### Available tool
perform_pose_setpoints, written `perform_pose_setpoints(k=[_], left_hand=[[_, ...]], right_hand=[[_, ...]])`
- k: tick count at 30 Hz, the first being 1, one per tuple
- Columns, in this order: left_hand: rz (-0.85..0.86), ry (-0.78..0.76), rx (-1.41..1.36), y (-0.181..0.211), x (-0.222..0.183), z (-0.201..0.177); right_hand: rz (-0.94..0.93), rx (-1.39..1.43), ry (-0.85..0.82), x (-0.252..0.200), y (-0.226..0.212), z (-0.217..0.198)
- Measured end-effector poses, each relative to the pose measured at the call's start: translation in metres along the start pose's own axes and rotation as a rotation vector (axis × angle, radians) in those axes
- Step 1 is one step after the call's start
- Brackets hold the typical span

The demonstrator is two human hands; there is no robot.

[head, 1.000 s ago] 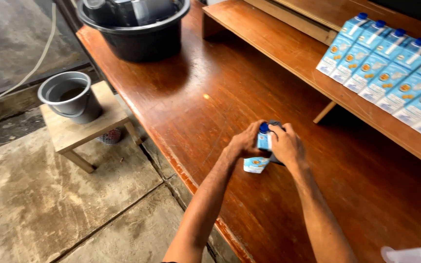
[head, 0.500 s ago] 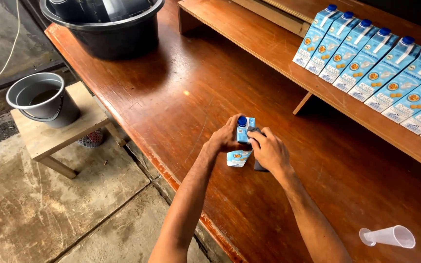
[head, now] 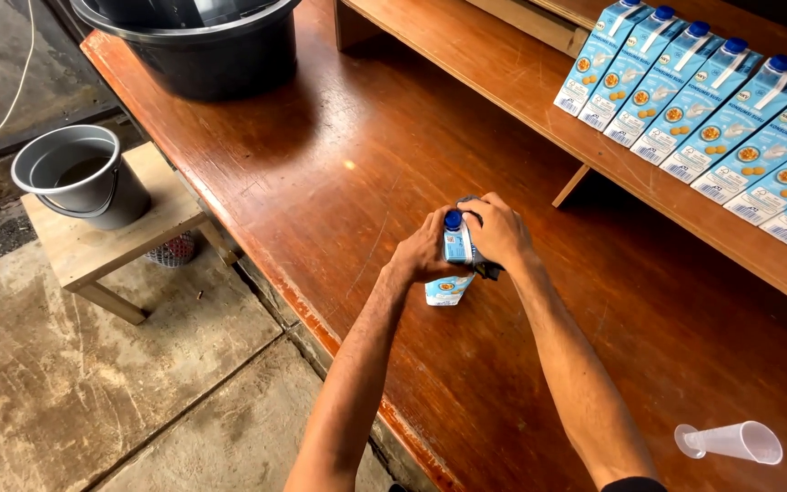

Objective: Wiping down milk cartons and syrup bottles with a cleaning cloth in a coffee shop prep area.

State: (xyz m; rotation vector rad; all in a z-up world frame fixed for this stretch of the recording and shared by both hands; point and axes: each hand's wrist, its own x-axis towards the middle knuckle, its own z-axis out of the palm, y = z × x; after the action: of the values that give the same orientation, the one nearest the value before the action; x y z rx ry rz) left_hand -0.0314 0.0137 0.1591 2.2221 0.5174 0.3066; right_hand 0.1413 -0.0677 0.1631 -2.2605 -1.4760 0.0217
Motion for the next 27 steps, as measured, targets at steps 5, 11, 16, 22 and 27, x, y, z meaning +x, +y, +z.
perform_pose_setpoints(k=[5, 11, 16, 22, 27], left_hand=[[-0.019, -0.006, 0.060, -0.007, 0.004, 0.005], [-0.042, 0.005, 0.093, -0.012, 0.008, 0.009], [-0.049, 0.006, 0.097, -0.013, 0.008, 0.013], [-0.056, -0.008, 0.073, -0.015, 0.013, 0.010], [-0.052, 0.003, 0.104, -0.015, 0.013, 0.014]], right_hand=[[-0.060, -0.038, 0.079, -0.024, 0.007, 0.013], [-0.158, -0.086, 0.114, -0.073, 0.005, 0.005], [-0.163, -0.095, 0.128, -0.106, 0.001, -0.002], [-0.217, -0.172, 0.132, -0.099, -0.002, -0.006], [-0.391, -0.272, 0.188, -0.070, -0.020, 0.002]])
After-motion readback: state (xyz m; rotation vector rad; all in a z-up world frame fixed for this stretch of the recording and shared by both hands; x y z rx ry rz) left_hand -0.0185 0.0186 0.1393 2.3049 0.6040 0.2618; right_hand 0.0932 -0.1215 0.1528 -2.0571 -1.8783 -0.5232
